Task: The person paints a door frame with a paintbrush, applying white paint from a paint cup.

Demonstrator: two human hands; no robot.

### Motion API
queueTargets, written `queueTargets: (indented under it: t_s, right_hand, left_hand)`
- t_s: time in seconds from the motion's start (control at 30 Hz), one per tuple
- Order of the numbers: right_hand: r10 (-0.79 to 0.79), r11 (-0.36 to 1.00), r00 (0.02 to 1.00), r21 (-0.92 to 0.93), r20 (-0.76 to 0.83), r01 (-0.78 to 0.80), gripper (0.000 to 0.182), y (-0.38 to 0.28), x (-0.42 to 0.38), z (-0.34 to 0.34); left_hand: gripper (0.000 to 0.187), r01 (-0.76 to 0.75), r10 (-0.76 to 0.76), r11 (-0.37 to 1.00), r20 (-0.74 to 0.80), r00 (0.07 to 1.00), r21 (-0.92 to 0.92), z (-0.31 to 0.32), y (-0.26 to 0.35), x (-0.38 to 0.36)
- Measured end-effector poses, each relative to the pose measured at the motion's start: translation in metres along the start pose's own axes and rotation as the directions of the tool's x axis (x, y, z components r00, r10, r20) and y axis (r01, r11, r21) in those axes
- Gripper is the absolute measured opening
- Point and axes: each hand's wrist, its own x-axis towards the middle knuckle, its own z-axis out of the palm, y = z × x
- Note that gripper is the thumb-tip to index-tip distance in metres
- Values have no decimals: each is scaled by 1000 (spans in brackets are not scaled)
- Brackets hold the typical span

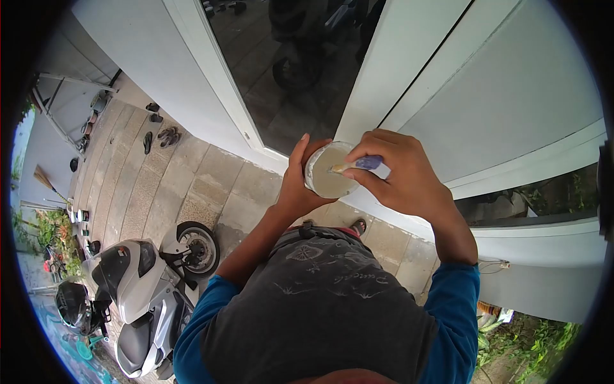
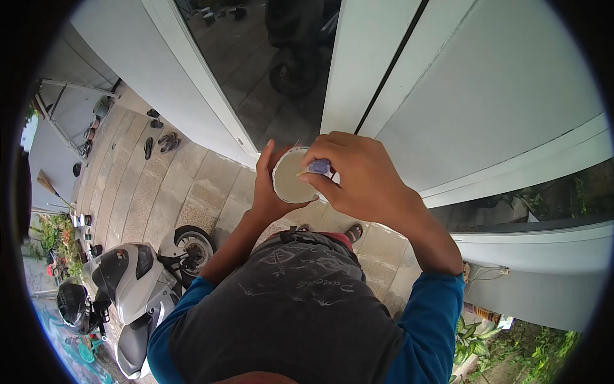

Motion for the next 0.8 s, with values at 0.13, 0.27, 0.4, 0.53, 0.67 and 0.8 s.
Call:
queueTargets:
  t_s: [0.13,0.27,0.4,0.53,0.67,0.8]
  right_hand:
    - [-38,995,999,-97,9,39,17,5,4,7]
    - [-43,992,999,-117,27,46,19,6,7,8]
    - [-25,993,999,-117,43,29,18,7,7,11]
    - [-29,991,998,-126,55,36,18,6,7,13]
    - [-26,987,998,-160,59,35,18,6,6,15]
    - [-43,986,999,-159,31,48,19,12,3,20]
  left_hand:
    - [138,-2,1,999,2,1000,41,0,0,-1]
    - [137,-2,3,999,-9,1000,50,0,0,-1]
    - [137,14,-14,999,-15,1000,34,0,-1,-3]
    - [137,5,-4,999,-21,1000,50,0,1,-2]
    - [136,19,-18,998,-18,1000,59,0,3,-4]
    - [135,20,-19,993,-14,1000,118,0,5,-4]
